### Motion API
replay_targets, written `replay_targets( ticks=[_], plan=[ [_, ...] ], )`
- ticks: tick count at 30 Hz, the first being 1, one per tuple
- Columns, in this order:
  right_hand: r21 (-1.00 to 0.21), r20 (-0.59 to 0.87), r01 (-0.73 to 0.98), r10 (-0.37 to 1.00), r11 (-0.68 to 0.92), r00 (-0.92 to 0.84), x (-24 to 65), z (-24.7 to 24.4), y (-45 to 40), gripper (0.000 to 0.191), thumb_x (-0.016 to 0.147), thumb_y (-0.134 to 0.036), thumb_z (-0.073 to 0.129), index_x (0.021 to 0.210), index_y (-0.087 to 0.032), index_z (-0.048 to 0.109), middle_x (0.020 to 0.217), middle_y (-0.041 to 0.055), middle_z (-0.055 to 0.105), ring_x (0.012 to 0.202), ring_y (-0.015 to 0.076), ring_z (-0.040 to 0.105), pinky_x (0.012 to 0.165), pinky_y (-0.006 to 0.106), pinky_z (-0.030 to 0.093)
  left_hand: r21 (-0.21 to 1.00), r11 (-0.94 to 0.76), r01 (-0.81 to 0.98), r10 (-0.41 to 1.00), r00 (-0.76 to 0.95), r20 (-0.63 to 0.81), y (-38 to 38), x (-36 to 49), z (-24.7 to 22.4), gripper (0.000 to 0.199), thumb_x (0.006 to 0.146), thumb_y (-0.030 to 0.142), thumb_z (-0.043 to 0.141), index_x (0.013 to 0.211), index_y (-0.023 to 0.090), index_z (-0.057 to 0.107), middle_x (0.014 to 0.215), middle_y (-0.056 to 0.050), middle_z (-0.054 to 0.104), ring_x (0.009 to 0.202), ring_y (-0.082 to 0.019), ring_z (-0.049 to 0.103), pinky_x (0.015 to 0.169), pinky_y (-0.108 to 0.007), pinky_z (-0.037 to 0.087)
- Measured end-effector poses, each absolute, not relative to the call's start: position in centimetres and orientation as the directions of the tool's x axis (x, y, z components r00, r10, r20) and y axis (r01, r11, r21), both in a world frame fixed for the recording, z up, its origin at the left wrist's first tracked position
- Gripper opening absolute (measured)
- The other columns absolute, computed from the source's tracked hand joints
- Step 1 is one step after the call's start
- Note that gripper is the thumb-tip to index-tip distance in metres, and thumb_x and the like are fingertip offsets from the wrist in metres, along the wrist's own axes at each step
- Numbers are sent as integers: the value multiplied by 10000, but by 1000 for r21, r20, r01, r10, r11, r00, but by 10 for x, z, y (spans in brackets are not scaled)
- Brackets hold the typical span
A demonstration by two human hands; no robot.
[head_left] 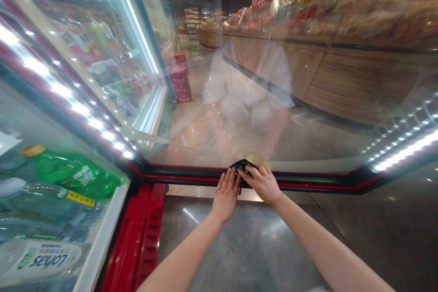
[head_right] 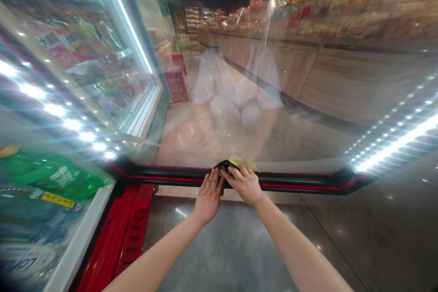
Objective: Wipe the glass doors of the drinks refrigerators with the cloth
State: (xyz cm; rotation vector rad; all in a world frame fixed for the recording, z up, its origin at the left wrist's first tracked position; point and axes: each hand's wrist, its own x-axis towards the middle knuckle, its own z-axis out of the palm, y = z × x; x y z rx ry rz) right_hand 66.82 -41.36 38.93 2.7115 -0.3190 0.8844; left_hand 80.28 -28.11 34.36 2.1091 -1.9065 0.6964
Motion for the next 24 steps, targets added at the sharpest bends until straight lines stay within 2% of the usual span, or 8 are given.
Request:
replay_targets(
  ticks=[4,8,13,18,21,24],
  plan=[
    [108,681,-407,-230,-907,695,658,417,-422,525,903,-139,599,1384,-349,594,1193,83,602,1042,250,505,910,379,465,-109,-121,-987,-845,45,533,-305,792,372,634,921,143,493,1534,93,342,1620,-174,271,1510,-281,256,1205,-445,364],
    [82,741,-430,-233,-899,629,697,442,-410,513,920,-166,559,1417,-294,567,1234,120,558,1082,272,495,961,425,450,-62,-189,-980,-757,106,645,-305,817,402,591,946,136,466,1528,124,367,1636,-147,227,1527,-271,188,1243,-470,287],
    [201,685,-321,-102,-926,721,741,419,-387,514,935,-206,596,1428,-341,539,1229,93,605,1044,242,527,835,378,457,-13,-296,-955,-715,212,666,-273,844,372,577,930,62,436,1504,99,393,1605,-189,299,1517,-276,206,1218,-481,342],
    [306,575,-216,-1,-927,818,719,404,-394,519,900,-176,653,1388,-337,578,1230,62,640,1032,234,532,796,364,450,90,-288,-953,-730,279,623,-271,818,332,613,912,54,451,1516,62,342,1608,-232,283,1521,-311,148,1175,-502,410],
    [302,556,-220,-16,-927,831,703,423,-402,559,889,-153,656,1407,-342,563,1202,61,653,1036,246,522,808,365,442,145,-260,-955,-735,293,611,-286,803,338,632,908,59,464,1524,57,322,1617,-223,274,1524,-313,142,1173,-492,418],
    [243,620,-285,-77,-927,781,712,446,-400,588,898,-162,638,1440,-363,528,1207,74,639,1046,255,511,843,375,435,135,-275,-952,-700,294,650,-295,811,363,618,906,64,457,1514,63,349,1621,-215,261,1528,-305,154,1193,-498,386]
  ],
)
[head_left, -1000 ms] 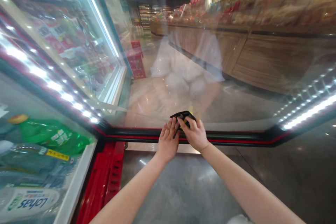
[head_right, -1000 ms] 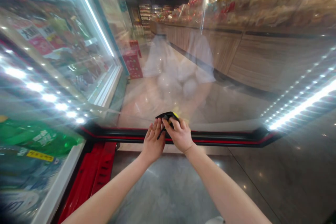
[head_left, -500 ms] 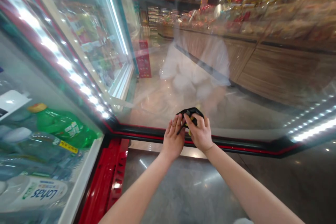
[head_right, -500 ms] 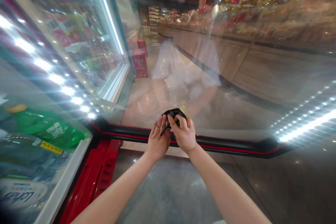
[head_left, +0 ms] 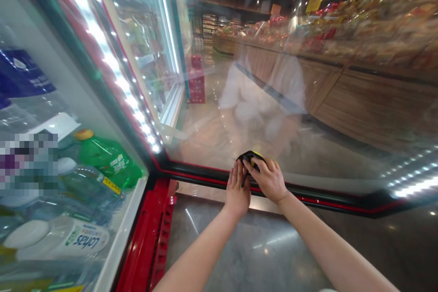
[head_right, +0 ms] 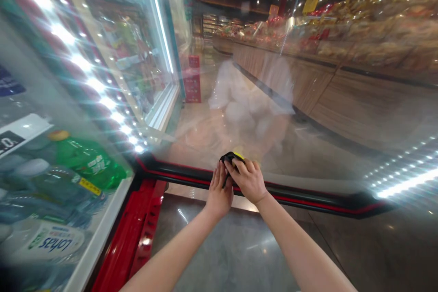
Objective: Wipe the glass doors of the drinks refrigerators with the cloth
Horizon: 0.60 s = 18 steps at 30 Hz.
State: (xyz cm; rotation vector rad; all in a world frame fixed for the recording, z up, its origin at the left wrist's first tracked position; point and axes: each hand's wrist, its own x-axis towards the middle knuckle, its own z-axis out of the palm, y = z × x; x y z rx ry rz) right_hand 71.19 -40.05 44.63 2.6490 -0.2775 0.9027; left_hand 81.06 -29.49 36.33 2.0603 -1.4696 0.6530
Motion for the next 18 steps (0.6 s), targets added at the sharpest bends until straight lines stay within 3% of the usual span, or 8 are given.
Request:
replay_targets(
  ticks=[5,10,13,18],
  plan=[
    [152,747,-402,-161,-903,645,767,445,-370,567,924,-176,580,1463,-335,507,1256,128,581,1058,285,495,853,422,442,66,-349,-935,-689,304,658,-273,856,390,581,907,91,424,1488,102,416,1631,-163,271,1531,-273,185,1229,-486,320],
    [140,722,-359,-153,-923,675,786,411,-346,553,902,-173,625,1419,-353,548,1233,99,605,1046,269,503,844,405,441,107,-417,-903,-692,391,606,-250,862,363,649,893,73,442,1526,26,310,1606,-232,306,1531,-295,180,1205,-483,356],
    [95,722,-398,-212,-912,659,766,408,-351,587,881,-134,625,1410,-377,552,1228,80,615,1066,271,504,866,405,431,123,-369,-921,-712,365,599,-259,843,358,649,889,77,463,1517,4,315,1600,-254,305,1528,-307,189,1194,-474,377],
    [-31,790,-435,-289,-900,541,748,437,-368,556,912,-140,532,1430,-343,546,1285,115,554,1134,292,492,949,449,419,132,-294,-947,-703,307,641,-284,831,397,580,901,109,444,1481,98,426,1640,-167,246,1524,-284,236,1194,-464,381]
  ],
)
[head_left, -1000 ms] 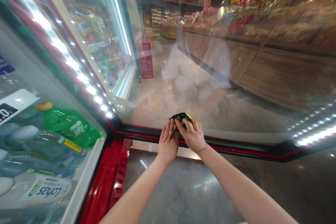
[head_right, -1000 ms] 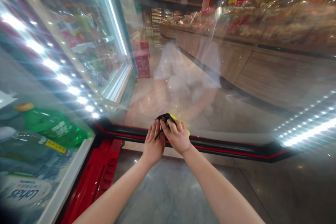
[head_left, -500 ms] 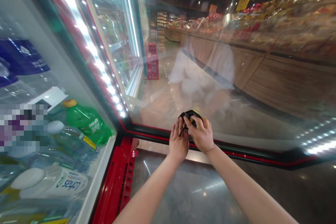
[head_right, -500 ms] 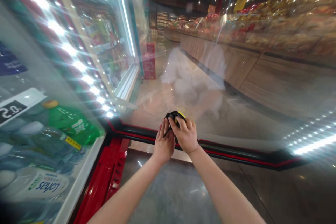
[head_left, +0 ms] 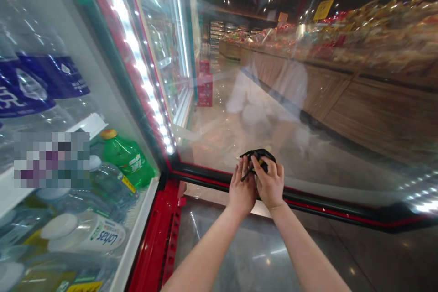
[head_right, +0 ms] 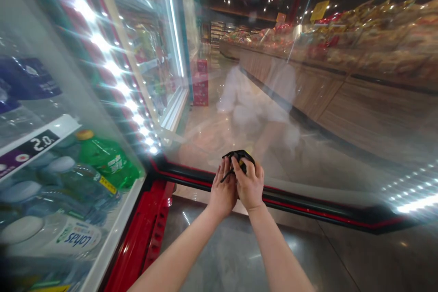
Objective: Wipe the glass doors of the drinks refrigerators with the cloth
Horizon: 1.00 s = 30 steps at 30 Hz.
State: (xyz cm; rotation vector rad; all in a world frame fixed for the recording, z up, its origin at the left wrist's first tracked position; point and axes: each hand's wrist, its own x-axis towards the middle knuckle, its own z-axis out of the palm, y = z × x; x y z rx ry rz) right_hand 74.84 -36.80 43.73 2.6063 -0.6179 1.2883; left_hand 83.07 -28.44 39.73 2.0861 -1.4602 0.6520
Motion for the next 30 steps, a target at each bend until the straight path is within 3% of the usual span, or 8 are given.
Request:
replay_targets(
  ticks=[5,10,13,17,23,30],
  plan=[
    [-24,814,-447,-277,-894,511,795,448,-351,528,919,-155,564,1418,-326,566,1292,135,546,1147,301,486,950,447,413,115,-360,-926,-639,334,693,-268,871,411,630,909,110,410,1535,95,337,1638,-159,262,1531,-260,219,1234,-460,306],
    [131,685,-357,-177,-925,707,810,407,-327,538,901,-167,640,1406,-338,571,1278,104,605,1079,277,496,862,405,423,197,-441,-876,-652,464,600,-234,883,357,758,857,37,419,1576,63,180,1611,-227,301,1526,-299,204,1183,-515,382],
    [169,636,-339,-161,-925,755,789,394,-332,508,887,-131,648,1352,-334,621,1264,72,630,1080,266,497,862,386,419,231,-412,-882,-698,468,543,-233,863,339,784,814,4,429,1566,63,215,1613,-219,306,1527,-299,185,1176,-494,401],
    [141,701,-394,-190,-908,687,776,421,-345,479,912,-122,600,1349,-315,630,1253,89,619,1075,266,494,908,397,416,237,-361,-902,-687,429,587,-252,851,368,716,866,61,439,1558,70,255,1640,-194,254,1538,-277,175,1210,-469,356],
    [112,784,-413,-175,-904,596,838,458,-326,438,965,-223,571,1387,-336,598,1320,107,582,1107,280,488,925,417,409,252,-462,-851,-594,507,625,-247,896,410,751,892,104,450,1588,95,168,1646,-177,253,1539,-285,193,1244,-484,280],
    [253,560,-213,-37,-944,828,839,427,-316,448,954,-225,602,1388,-334,597,1336,68,633,1114,274,502,857,386,411,341,-483,-806,-631,591,502,-223,894,358,886,829,89,470,1588,55,15,1639,-233,223,1536,-321,176,1205,-526,330]
  ],
)
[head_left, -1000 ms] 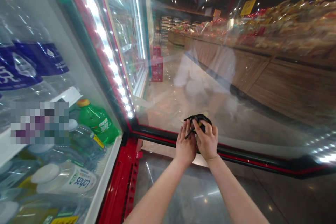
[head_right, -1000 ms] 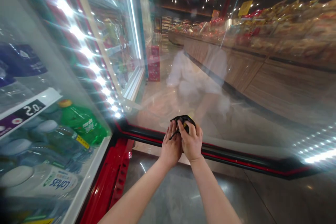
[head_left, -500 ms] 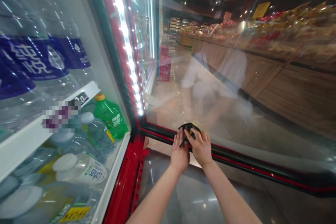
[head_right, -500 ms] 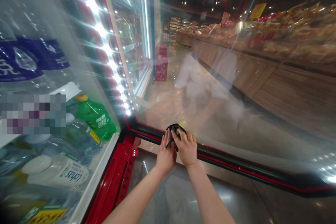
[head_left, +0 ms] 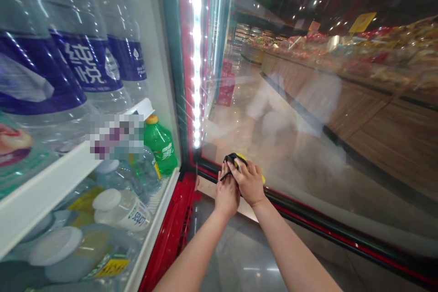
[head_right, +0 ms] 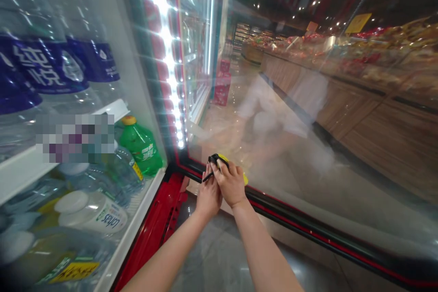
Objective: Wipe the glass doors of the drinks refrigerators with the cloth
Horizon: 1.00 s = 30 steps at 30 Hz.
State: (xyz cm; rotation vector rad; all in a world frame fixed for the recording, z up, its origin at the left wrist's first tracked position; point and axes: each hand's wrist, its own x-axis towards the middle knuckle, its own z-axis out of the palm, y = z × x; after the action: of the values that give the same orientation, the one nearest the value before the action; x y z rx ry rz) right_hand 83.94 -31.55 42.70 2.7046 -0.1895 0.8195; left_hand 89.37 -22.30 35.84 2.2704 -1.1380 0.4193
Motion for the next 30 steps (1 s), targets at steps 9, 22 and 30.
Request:
replay_targets(
  ticks=[9,22,30],
  plan=[
    [204,677,-313,-97,-928,730,843,483,-323,432,975,-233,569,1396,-327,592,1331,95,613,1072,275,506,888,400,408,331,-495,-803,-548,585,598,-245,902,414,762,895,126,436,1590,74,128,1650,-192,234,1541,-282,199,1239,-474,274],
    [299,433,-113,29,-947,901,830,442,-322,455,938,-161,601,1372,-298,609,1435,48,590,1116,260,535,867,371,428,462,-426,-778,-586,626,514,-224,893,355,808,802,64,480,1569,100,229,1634,-215,267,1543,-301,163,1195,-545,340],
    [203,515,-173,-45,-964,856,892,465,-293,470,994,-245,524,1462,-288,517,1482,92,539,1189,308,502,895,414,431,354,-623,-698,-502,703,504,-217,943,393,751,880,121,439,1578,48,170,1637,-214,255,1544,-294,172,1245,-488,245]
  ],
)
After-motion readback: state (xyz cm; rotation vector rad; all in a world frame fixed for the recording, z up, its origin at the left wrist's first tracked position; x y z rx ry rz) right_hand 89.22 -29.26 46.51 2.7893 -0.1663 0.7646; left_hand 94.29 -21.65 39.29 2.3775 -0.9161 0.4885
